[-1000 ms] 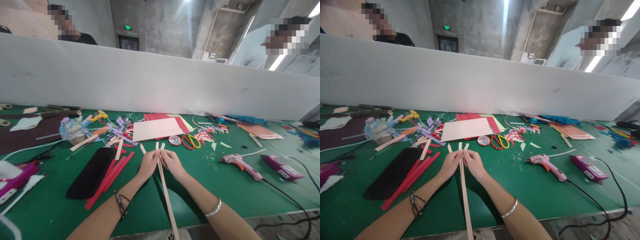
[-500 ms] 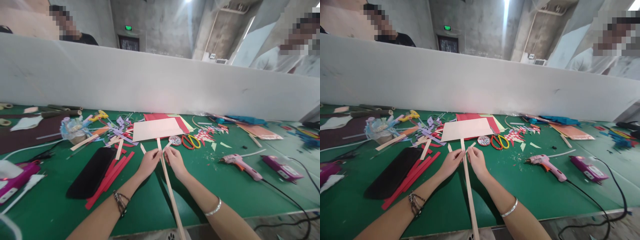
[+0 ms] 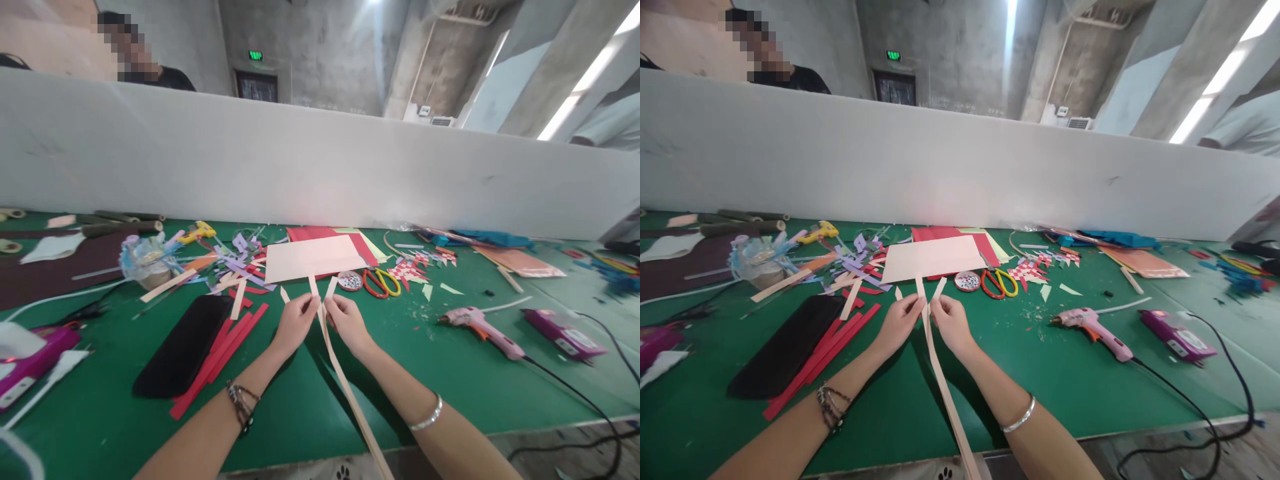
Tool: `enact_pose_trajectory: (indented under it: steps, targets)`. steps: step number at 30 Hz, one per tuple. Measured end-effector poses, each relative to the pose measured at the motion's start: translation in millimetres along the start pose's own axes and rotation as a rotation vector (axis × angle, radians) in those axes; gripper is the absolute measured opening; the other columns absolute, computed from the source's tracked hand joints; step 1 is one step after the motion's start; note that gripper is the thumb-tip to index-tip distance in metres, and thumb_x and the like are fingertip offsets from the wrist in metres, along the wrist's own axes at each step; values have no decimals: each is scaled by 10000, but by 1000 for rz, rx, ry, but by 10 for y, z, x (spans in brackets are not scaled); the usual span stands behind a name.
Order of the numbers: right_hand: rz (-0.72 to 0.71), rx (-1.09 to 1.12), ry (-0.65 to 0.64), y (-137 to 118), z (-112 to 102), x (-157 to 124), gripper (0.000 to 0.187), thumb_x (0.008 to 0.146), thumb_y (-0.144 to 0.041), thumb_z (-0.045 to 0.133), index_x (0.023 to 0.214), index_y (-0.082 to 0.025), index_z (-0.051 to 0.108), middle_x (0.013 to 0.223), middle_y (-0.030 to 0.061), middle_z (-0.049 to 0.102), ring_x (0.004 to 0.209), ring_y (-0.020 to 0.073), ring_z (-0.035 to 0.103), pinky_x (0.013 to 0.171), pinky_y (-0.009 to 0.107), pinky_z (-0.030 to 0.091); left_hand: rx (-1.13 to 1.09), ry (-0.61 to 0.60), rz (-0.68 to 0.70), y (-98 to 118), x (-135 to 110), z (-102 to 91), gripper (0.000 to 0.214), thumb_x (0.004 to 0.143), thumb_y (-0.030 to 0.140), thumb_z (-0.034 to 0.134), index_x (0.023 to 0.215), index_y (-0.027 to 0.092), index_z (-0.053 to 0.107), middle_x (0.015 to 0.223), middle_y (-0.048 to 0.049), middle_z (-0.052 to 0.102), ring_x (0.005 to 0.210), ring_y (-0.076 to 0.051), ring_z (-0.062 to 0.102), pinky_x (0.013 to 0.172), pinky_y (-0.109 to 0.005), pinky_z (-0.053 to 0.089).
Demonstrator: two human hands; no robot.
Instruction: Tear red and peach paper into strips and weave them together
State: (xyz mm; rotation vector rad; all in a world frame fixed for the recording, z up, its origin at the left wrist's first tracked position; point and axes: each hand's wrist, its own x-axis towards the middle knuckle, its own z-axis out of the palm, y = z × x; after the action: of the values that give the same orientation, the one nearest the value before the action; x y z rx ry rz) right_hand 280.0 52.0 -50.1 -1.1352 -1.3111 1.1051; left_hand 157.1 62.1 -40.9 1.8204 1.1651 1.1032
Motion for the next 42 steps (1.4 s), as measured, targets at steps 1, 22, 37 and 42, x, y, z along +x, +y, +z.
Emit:
enact_pose_trajectory:
  steps: [1, 22, 37, 42]
  targets:
    - [3, 18, 16, -16, 3, -2, 371, 785, -465, 442, 547, -190, 368, 437, -79, 319, 383, 50, 267, 383, 206, 186, -5, -20, 5, 1, -2, 6, 350, 836, 394, 380, 557, 183, 381, 504, 58, 331, 483, -97, 333, 478, -219, 253]
    - [10, -2, 2, -32, 19, -20, 378, 787, -451, 448, 526, -185, 384, 402, -82, 332, 357, 45, 269, 372, 207, 189, 8, 66, -29, 5, -5, 22, 406, 838, 434, 356, 516, 187, 356, 473, 59, 296, 476, -99, 323, 468, -224, 232]
    - [3, -36, -54, 2, 32, -21, 375, 792, -444, 431, 539, -168, 449, 406, -65, 352, 363, 51, 289, 364, 202, 195, 11, 13, -64, 19, -35, 18, 479, 831, 486, 355, 506, 164, 496, 457, 18, 485, 478, -132, 481, 485, -229, 327]
    - [21, -84, -48, 4, 36, -18, 344, 766, -421, 448, 534, -168, 441, 402, -67, 348, 368, 51, 281, 372, 202, 200, -35, 51, -132, -7, -23, 7, 470, 816, 529, 375, 525, 171, 460, 424, 36, 457, 410, -124, 488, 428, -220, 335]
